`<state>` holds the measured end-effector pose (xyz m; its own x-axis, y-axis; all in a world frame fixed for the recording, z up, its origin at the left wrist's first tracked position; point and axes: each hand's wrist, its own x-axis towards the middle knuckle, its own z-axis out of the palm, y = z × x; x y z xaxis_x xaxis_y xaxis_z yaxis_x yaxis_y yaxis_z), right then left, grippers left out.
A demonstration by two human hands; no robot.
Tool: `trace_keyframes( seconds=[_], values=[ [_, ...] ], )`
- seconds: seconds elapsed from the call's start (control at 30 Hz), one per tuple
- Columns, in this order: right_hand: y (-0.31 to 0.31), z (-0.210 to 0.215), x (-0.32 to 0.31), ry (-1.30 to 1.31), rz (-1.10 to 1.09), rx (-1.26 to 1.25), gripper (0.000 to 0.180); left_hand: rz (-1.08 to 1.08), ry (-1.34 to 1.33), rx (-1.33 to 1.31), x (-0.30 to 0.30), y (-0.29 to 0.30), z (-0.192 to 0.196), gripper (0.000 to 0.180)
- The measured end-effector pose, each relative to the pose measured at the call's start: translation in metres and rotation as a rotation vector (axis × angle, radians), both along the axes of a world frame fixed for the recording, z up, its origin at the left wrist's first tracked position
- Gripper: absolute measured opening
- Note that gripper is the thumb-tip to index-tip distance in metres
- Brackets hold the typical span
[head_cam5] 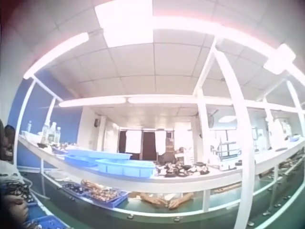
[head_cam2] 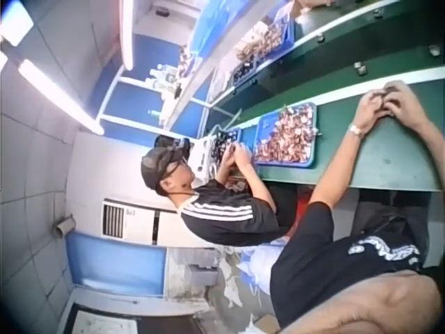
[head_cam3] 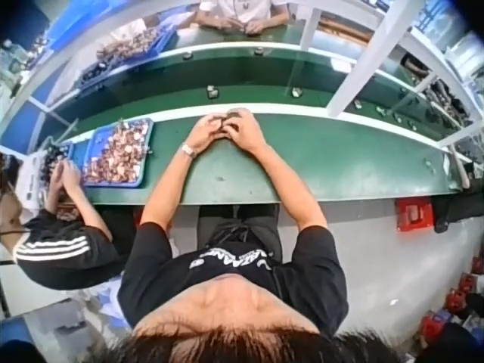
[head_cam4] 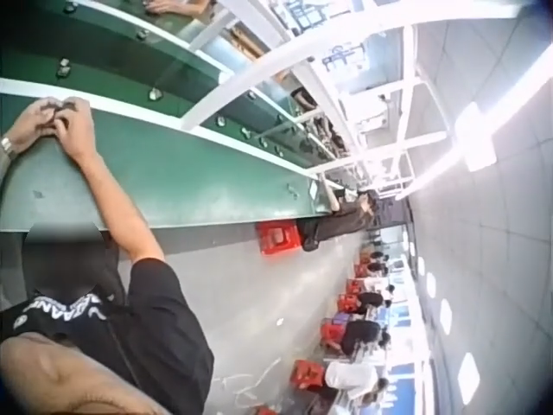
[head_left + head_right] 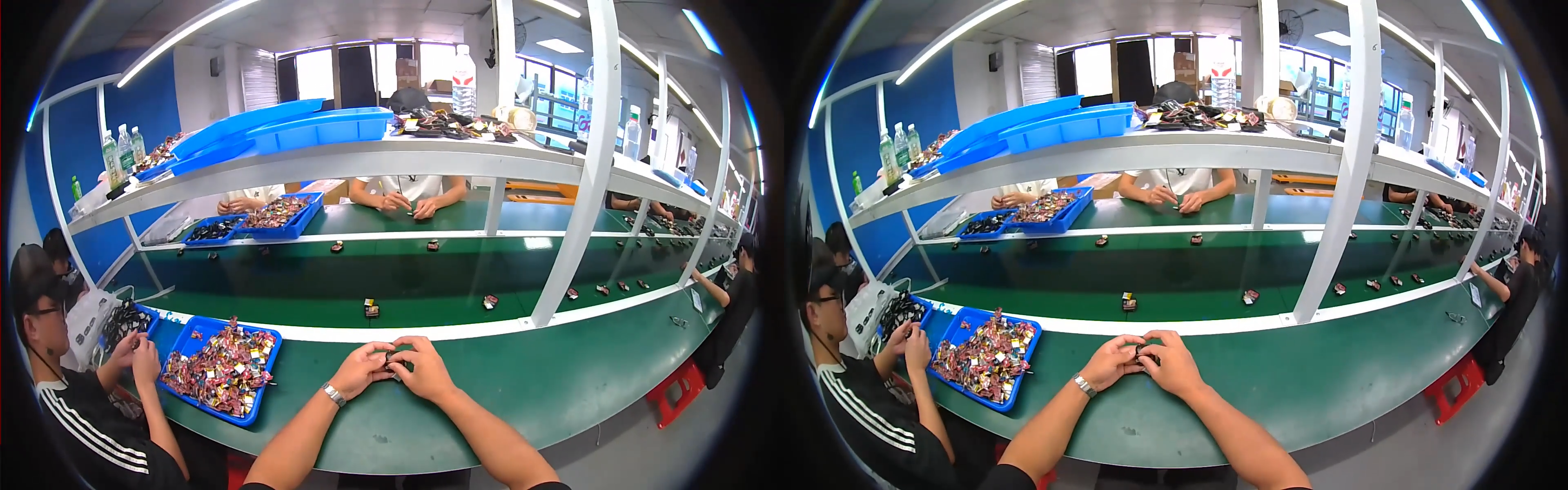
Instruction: Picking small components from a tray and placing them onto a moving conveyor belt in a factory setting.
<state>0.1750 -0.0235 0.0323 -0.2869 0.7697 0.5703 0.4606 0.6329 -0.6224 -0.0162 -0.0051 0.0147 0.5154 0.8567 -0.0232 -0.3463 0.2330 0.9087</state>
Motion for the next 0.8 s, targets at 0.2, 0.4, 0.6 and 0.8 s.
trace_keyframes(
  seconds=[0.2,0.4,0.6,0.8],
  values=[
    [0.001,-0.008,-0.006,-0.002,-0.075,0.030,0.014,0.032,0.030,0.002,-0.001,0.001,-0.003,0.027],
    [0.002,-0.014,-0.011,0.098,-0.105,-0.099,0.014,0.051,0.023,-0.013,0.002,-0.002,0.002,0.025],
    [0.011,-0.028,-0.009,0.348,0.012,-0.382,0.015,0.072,0.035,-0.016,0.003,-0.001,0.001,0.023],
    [0.004,-0.019,-0.013,0.244,-0.027,-0.125,0.016,0.092,-0.078,0.010,0.003,-0.001,-0.008,0.021]
  ],
)
